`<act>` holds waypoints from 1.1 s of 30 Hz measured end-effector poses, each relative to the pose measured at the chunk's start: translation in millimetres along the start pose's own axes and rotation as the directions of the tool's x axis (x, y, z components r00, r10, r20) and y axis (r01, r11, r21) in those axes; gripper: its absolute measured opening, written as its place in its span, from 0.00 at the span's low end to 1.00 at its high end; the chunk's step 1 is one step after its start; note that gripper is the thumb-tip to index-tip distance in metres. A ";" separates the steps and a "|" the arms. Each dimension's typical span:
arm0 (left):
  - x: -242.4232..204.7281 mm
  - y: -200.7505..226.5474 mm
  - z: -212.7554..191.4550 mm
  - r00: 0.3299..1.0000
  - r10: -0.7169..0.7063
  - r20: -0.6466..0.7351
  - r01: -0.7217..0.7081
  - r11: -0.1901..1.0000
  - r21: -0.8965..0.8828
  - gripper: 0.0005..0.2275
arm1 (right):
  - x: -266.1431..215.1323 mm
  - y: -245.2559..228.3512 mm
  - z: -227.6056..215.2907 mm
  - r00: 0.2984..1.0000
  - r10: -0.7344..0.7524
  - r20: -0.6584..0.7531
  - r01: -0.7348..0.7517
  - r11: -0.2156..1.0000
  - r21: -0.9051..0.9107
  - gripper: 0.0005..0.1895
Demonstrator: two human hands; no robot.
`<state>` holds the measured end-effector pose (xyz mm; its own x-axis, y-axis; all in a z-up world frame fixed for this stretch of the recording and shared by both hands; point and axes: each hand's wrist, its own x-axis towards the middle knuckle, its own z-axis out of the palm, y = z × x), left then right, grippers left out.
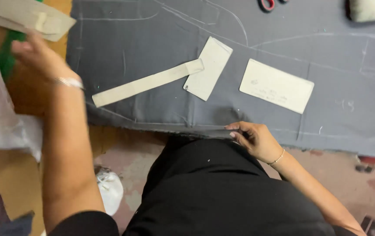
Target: The person places paper pattern pieces onto a large piece of dark fabric laid out on a table. They secure the patterns to the fabric using straight pins, carefully aligning the edges and corners of the templates.
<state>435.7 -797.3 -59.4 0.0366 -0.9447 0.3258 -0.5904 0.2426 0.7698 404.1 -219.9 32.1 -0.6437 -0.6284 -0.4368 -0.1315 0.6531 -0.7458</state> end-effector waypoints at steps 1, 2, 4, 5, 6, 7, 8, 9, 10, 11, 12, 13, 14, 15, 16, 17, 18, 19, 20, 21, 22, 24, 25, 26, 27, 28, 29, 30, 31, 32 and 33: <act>-31.3 10.6 -2.4 1.000 0.014 0.023 -0.014 1.000 -0.008 0.19 | 1.8 -2.0 6.0 1.000 0.016 -0.020 -0.016 1.000 0.012 0.13; -65.2 20.7 -4.9 0.885 0.385 0.262 -0.270 0.883 -0.384 0.11 | 1.4 -3.8 11.1 0.998 -0.037 -0.041 0.037 0.999 -0.003 0.13; -119.5 39.8 -14.2 0.589 0.745 0.312 -0.314 0.568 -0.761 0.08 | 1.2 -9.5 19.3 0.994 -0.069 -0.089 0.068 0.998 -0.014 0.12; -139.7 48.6 -20.2 0.414 0.792 0.448 -0.365 0.596 -0.716 0.10 | 1.5 -13.3 22.9 0.992 -0.085 -0.090 0.084 0.996 -0.015 0.13; -159.8 53.9 -31.0 0.224 0.788 0.573 -0.428 0.608 -0.668 0.12 | 0.5 -17.0 27.9 0.991 -0.100 -0.085 0.099 0.995 -0.014 0.13; -169.8 56.9 -28.7 0.201 0.794 0.574 -0.416 0.600 -0.683 0.12 | -1.7 -19.1 32.8 0.992 -0.078 -0.104 0.078 0.997 -0.007 0.13; -178.0 59.9 -27.1 0.119 0.827 0.549 -0.550 0.516 -0.657 0.13 | -1.0 -21.4 36.4 0.990 -0.085 -0.115 0.086 0.996 0.007 0.13; -185.7 62.8 -26.1 0.032 0.849 0.528 -0.667 0.411 -0.622 0.15 | -0.3 -24.2 40.1 0.988 -0.091 -0.126 0.094 0.995 0.019 0.12; -189.3 62.4 -21.5 0.021 0.853 0.522 -0.663 0.403 -0.631 0.15 | -1.2 -25.9 43.8 0.987 -0.085 -0.138 0.089 0.996 0.022 0.12; -193.0 62.4 -17.0 0.000 0.827 0.562 -0.693 0.405 -0.596 0.19 | -2.3 -27.6 47.0 0.987 -0.067 -0.146 0.074 0.996 0.043 0.12; -195.9 62.0 -13.8 -0.026 0.798 0.602 -0.723 0.401 -0.563 0.24 | -4.5 -29.9 52.7 0.987 -0.046 -0.155 0.058 0.996 0.071 0.13; -188.9 60.9 -20.0 -0.044 0.801 0.597 -0.720 0.389 -0.574 0.24 | -5.2 -33.2 59.8 0.985 -0.037 -0.169 0.051 0.995 0.081 0.13; -189.1 68.0 -16.9 -0.063 0.776 0.628 -0.702 0.413 -0.580 0.25 | -6.7 -33.6 60.9 0.985 -0.032 -0.171 0.041 0.998 0.047 0.12; -191.4 76.5 -14.1 -0.084 0.749 0.657 -0.684 0.436 -0.584 0.26 | -9.6 -32.7 60.2 0.985 -0.027 -0.172 0.029 0.999 0.014 0.12; -189.2 76.7 -7.5 -0.123 0.768 0.629 -0.660 0.410 -0.630 0.26 | -11.4 -34.7 59.1 0.976 0.007 -0.218 -0.004 1.000 0.016 0.12; -189.0 77.3 0.3 -0.091 0.702 0.706 -0.675 0.478 -0.563 0.25 | -13.9 -34.9 57.2 0.976 -0.029 -0.214 0.023 0.999 -0.034 0.12; -187.5 71.5 2.5 -0.064 0.615 0.786 -0.693 0.539 -0.479 0.25 | -19.5 -35.1 61.5 0.979 -0.059 -0.195 0.046 0.997 -0.070 0.12; -185.3 68.2 4.4 -0.112 0.624 0.773 -0.679 0.520 -0.518 0.25 | -23.4 -35.4 65.7 0.973 -0.020 -0.230 0.008 0.998 -0.055 0.12; -184.8 66.2 7.9 -0.102 0.598 0.795 -0.715 0.511 -0.476 0.22 | -25.6 -33.4 64.5 0.973 -0.057 -0.225 0.046 0.998 -0.052 0.12; -184.2 64.6 12.5 -0.089 0.573 0.815 -0.750 0.499 -0.433 0.20 | -27.6 -31.2 62.9 0.971 -0.093 -0.221 0.085 0.995 -0.049 0.13; -184.4 64.1 12.5 -0.110 0.584 0.804 -0.743 0.490 -0.457 0.20 | -31.7 -27.8 62.3 0.967 -0.078 -0.242 0.068 0.996 -0.050 0.13; -181.2 60.1 10.4 -0.029 0.489 0.872 -0.759 0.557 -0.338 0.19 | -39.1 -21.3 63.7 0.957 -0.119 -0.263 0.114 0.993 -0.037 0.12; -179.5 58.4 11.9 -0.045 0.495 0.868 -0.758 0.549 -0.353 0.19 | -45.9 -14.3 65.3 0.955 -0.108 -0.277 0.103 0.994 -0.034 0.12; -176.1 56.3 12.8 -0.054 0.482 0.875 -0.729 0.579 -0.365 0.16 | -51.0 -6.8 66.4 0.944 -0.141 -0.298 0.148 0.989 0.001 0.12; -173.0 54.3 13.9 -0.064 0.469 0.881 -0.699 0.609 -0.375 0.13 | -56.2 1.0 67.4 0.932 -0.173 -0.320 0.194 0.980 0.034 0.11; -172.5 54.4 6.0 -0.070 0.475 0.877 -0.699 0.605 -0.383 0.13 | -64.7 8.1 65.0 0.929 -0.171 -0.328 0.192 0.981 0.032 0.11; -172.6 54.7 -1.8 -0.017 0.566 0.824 -0.681 0.597 -0.423 0.08 | -73.6 15.8 62.3 0.939 -0.146 -0.312 0.166 0.985 0.037 0.12; -174.8 54.2 -10.6 0.039 0.645 0.763 -0.664 0.587 -0.463 0.06 | -84.3 24.3 59.2 0.948 -0.119 -0.295 0.138 0.990 0.043 0.12; -188.0 63.3 -28.9 0.034 0.649 0.760 -0.662 0.584 -0.469 0.06 | -97.0 33.3 51.0 0.947 -0.115 -0.300 0.134 0.990 0.042 0.12; -200.3 71.4 -49.6 0.061 0.677 0.733 -0.614 0.605 -0.508 0.07 | -110.6 41.9 44.0 0.954 -0.071 -0.292 0.109 0.987 0.118 0.14; -212.7 79.4 -70.4 0.090 0.703 0.706 -0.564 0.620 -0.546 0.09 | -124.4 50.6 36.8 0.960 -0.027 -0.280 0.083 0.978 0.193 0.15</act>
<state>437.8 -561.5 -28.9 -0.9806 -0.0706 0.1830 0.0530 0.8032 0.5934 505.3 -124.2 30.1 -0.8253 -0.5020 -0.2584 -0.0368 0.5045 -0.8626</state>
